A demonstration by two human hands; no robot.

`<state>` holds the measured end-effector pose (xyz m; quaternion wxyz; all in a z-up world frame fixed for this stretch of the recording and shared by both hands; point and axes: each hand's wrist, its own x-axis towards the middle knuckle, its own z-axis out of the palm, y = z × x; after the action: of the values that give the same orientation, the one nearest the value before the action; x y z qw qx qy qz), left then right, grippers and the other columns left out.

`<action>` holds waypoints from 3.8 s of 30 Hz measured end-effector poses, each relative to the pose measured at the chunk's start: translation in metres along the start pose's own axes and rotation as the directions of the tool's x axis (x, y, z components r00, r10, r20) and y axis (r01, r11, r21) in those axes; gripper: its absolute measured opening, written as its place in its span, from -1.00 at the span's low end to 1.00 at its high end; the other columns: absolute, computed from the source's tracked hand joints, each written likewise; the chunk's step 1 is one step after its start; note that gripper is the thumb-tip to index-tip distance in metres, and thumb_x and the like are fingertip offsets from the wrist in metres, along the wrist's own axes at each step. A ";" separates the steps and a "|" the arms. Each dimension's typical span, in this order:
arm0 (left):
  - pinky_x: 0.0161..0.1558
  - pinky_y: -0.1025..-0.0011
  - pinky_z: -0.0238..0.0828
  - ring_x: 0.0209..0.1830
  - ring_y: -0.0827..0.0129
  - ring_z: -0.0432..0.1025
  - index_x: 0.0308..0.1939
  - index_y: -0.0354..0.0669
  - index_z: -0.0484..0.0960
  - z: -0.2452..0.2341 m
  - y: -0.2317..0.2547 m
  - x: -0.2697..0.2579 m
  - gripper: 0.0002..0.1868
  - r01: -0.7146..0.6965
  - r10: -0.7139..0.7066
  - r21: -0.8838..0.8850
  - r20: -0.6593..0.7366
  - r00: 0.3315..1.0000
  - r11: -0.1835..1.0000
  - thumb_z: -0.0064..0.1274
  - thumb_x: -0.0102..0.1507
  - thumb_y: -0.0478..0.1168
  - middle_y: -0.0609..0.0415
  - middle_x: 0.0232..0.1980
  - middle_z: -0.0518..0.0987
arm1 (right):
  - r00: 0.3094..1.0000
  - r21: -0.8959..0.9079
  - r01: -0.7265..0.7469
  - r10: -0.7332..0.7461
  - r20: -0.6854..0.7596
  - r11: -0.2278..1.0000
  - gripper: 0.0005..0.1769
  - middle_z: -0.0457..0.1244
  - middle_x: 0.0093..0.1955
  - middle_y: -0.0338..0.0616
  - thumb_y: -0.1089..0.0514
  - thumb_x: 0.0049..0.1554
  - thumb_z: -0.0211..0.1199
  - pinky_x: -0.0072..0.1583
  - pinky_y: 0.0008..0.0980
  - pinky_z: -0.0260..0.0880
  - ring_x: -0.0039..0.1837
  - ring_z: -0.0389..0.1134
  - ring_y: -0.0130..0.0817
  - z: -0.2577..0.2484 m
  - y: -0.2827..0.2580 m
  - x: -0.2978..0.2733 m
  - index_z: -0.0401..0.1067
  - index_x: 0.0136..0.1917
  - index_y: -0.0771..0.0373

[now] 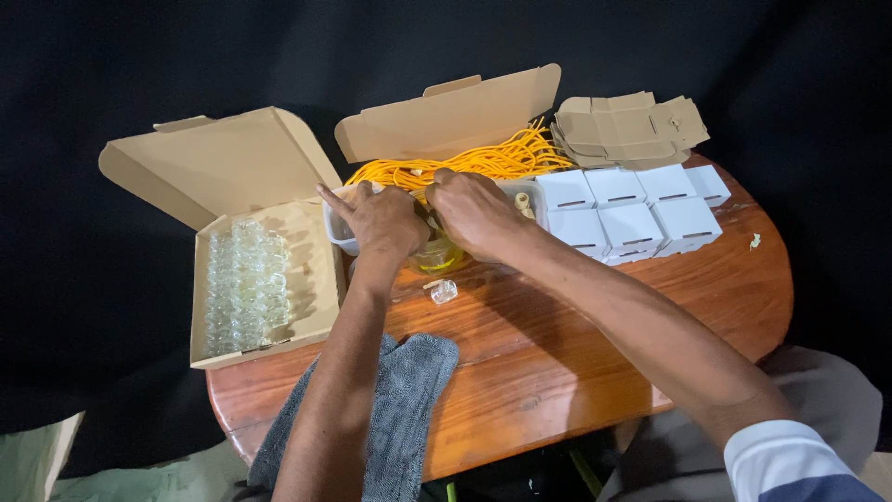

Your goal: The person uses a syringe to draw yellow liquid from a jar and inject it into small clear bottles. After filling, they place a cork into the bottle opening and then thread a yellow cord through the cork, tying it to secure the bottle.

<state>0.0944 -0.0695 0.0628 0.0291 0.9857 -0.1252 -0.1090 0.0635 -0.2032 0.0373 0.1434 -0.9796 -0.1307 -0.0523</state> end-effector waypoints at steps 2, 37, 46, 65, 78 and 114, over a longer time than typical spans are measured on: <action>0.35 -0.55 -0.78 0.55 0.09 0.15 0.05 -0.23 0.69 -0.004 0.002 -0.005 -0.63 0.000 0.000 -0.003 0.008 1.000 1.000 0.08 0.20 -0.20 -0.01 0.02 0.70 | 1.000 0.021 0.006 -0.006 -0.008 1.000 -0.78 0.26 -0.20 -0.17 0.41 0.16 0.11 -0.30 -0.38 0.34 -0.31 0.33 -0.36 -0.004 -0.001 -0.002 0.54 -0.23 0.32; 0.35 -0.57 -0.76 0.57 -0.01 0.11 0.02 0.01 0.76 0.001 -0.002 0.001 -0.67 -0.107 0.106 0.069 0.021 0.994 0.992 0.04 0.23 -0.10 0.01 0.23 0.61 | 0.972 0.192 0.100 -0.055 -0.229 0.976 -0.94 0.18 -0.25 0.03 0.22 0.12 0.18 -0.19 0.01 0.34 -0.16 0.36 0.20 -0.040 0.005 -0.022 0.38 -0.21 0.21; 0.36 -0.56 -0.49 0.34 0.07 0.20 -0.20 0.32 0.77 0.006 -0.031 0.007 -0.79 -0.369 0.335 -0.049 -0.323 0.885 0.928 0.33 0.07 -0.02 0.26 0.21 0.54 | 0.984 0.416 0.124 -0.058 -0.167 0.901 -0.62 0.33 -0.08 0.31 0.34 0.14 0.25 0.04 0.18 0.40 0.03 0.43 0.35 -0.068 -0.019 -0.033 0.16 0.17 0.26; -0.02 0.10 0.51 -0.07 0.03 0.55 0.07 -0.12 0.68 0.055 -0.041 -0.113 -0.71 -0.326 0.026 -0.475 -0.536 0.844 0.818 0.17 0.32 -0.11 -0.06 -0.12 0.63 | 0.948 0.484 0.113 0.052 -0.315 0.868 -0.36 0.36 -0.13 0.18 0.25 0.18 0.28 -0.05 0.05 0.45 -0.08 0.45 0.20 -0.052 -0.016 -0.046 0.13 0.47 0.12; 0.16 0.06 0.49 0.11 -0.07 0.50 -0.13 -0.01 0.74 0.135 -0.038 -0.090 -0.75 -0.208 0.076 -0.463 -0.287 0.955 0.862 0.32 0.13 -0.10 -0.06 -0.10 0.63 | 0.881 0.624 0.186 0.152 -0.449 0.759 -0.22 0.29 -0.03 0.08 0.35 0.21 0.15 0.01 -0.16 0.55 -0.08 0.45 -0.09 -0.029 -0.006 -0.052 -0.01 0.63 0.16; 0.00 0.32 0.56 -0.10 0.41 0.53 0.05 -0.33 0.70 0.190 0.031 -0.139 -0.67 -0.200 0.330 -0.979 -0.179 0.927 0.028 0.29 0.19 -0.39 -0.11 -0.12 0.76 | 0.819 0.939 0.074 0.517 -0.250 0.336 -0.04 0.34 0.04 0.26 0.41 0.16 0.24 -0.11 -0.38 0.66 -0.18 0.47 -0.26 0.003 0.017 -0.208 -0.28 0.62 0.22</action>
<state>-0.0871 -0.0701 -0.0907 0.6972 0.6572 -0.2002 -0.2046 -0.1312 -0.2677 0.0012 0.6999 -0.6821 0.0481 -0.2064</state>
